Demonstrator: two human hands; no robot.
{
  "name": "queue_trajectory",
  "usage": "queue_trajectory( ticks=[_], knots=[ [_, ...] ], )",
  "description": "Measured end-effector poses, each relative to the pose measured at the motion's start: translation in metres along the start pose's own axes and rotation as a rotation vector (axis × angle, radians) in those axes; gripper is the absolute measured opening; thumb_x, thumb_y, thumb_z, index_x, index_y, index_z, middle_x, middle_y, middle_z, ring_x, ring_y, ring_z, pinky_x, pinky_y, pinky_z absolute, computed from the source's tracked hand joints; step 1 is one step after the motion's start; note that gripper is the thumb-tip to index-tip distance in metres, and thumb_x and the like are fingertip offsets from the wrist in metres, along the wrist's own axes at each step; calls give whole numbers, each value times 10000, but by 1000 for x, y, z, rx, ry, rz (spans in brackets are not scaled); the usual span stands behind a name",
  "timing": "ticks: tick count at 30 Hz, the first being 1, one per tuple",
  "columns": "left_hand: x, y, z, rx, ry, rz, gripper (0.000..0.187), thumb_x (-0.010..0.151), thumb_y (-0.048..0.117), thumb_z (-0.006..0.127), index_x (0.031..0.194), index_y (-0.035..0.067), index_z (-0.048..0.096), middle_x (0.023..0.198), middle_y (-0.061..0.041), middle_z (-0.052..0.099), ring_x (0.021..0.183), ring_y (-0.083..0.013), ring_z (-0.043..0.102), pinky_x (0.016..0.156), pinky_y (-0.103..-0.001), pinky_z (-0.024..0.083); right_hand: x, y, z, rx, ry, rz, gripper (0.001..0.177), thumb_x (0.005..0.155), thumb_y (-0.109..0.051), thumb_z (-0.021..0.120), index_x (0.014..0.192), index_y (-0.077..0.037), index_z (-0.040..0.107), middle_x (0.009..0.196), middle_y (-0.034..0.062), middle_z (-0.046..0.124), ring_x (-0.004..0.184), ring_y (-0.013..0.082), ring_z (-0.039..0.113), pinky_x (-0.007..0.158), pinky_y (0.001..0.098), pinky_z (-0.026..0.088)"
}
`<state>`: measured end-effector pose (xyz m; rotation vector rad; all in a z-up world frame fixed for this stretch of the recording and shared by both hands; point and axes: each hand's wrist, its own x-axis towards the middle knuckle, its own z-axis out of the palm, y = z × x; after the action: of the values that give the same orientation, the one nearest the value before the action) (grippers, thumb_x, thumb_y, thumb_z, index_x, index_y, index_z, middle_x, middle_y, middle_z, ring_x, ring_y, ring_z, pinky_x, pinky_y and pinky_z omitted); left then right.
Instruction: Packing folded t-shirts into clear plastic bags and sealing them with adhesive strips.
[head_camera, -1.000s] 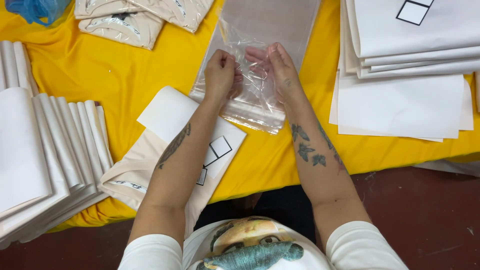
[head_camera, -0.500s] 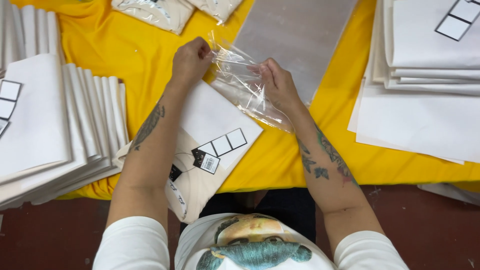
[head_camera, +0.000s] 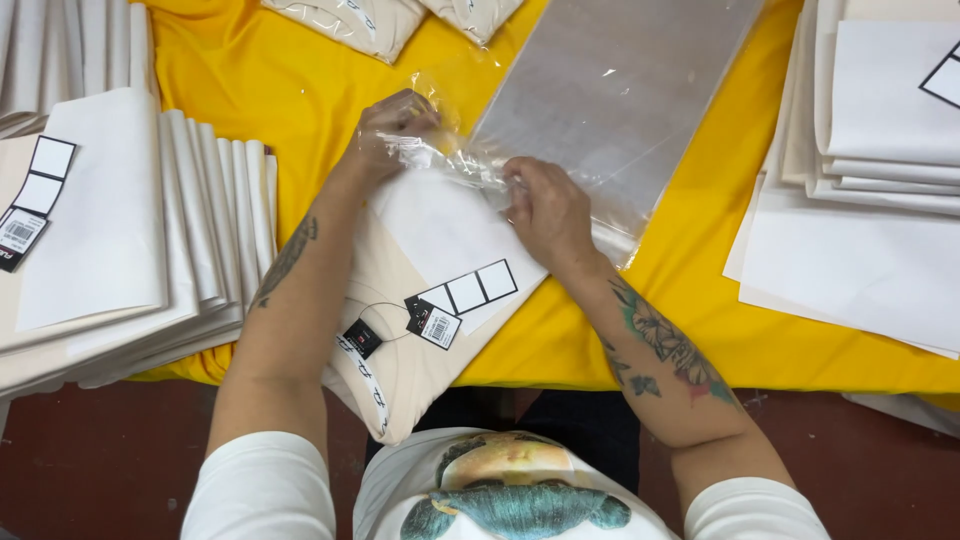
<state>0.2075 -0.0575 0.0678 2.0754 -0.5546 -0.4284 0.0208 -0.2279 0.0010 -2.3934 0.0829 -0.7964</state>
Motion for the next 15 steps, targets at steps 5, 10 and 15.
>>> queue_trajectory(
  ticks=[5, 10, 15],
  knots=[
    [24, -53, -7, 105, -113, 209, 179, 980, 245, 689, 950, 157, 536, 953, 25, 519, 916, -143, 497, 841, -286, 384, 15, 18, -18, -116, 241, -124, 270, 856, 92, 654, 1071, -39, 751, 1097, 123, 702, 992, 347, 604, 844, 453, 534],
    [18, -56, -3, 257, -133, 226, 267, 1048, 297, 653, 855, 143, 552, 745, 6, 460, 718, -139, 402, 689, -289, 350, 5, 35, -44, -232, 210, 1, 467, 776, 31, 791, 1221, -94, 724, 1162, 150, 564, 1056, 360, 560, 940, 435, 490],
    [17, -61, 6, 241, -38, 340, 149, 931, 247, 572, 983, 138, 660, 902, -98, 725, 826, -275, 664, 730, -383, 465, -60, -34, -73, -47, -222, 654, 301, 1045, -346, 495, 1204, -158, 667, 1083, 92, 753, 956, 296, 703, 876, 423, 503]
  ],
)
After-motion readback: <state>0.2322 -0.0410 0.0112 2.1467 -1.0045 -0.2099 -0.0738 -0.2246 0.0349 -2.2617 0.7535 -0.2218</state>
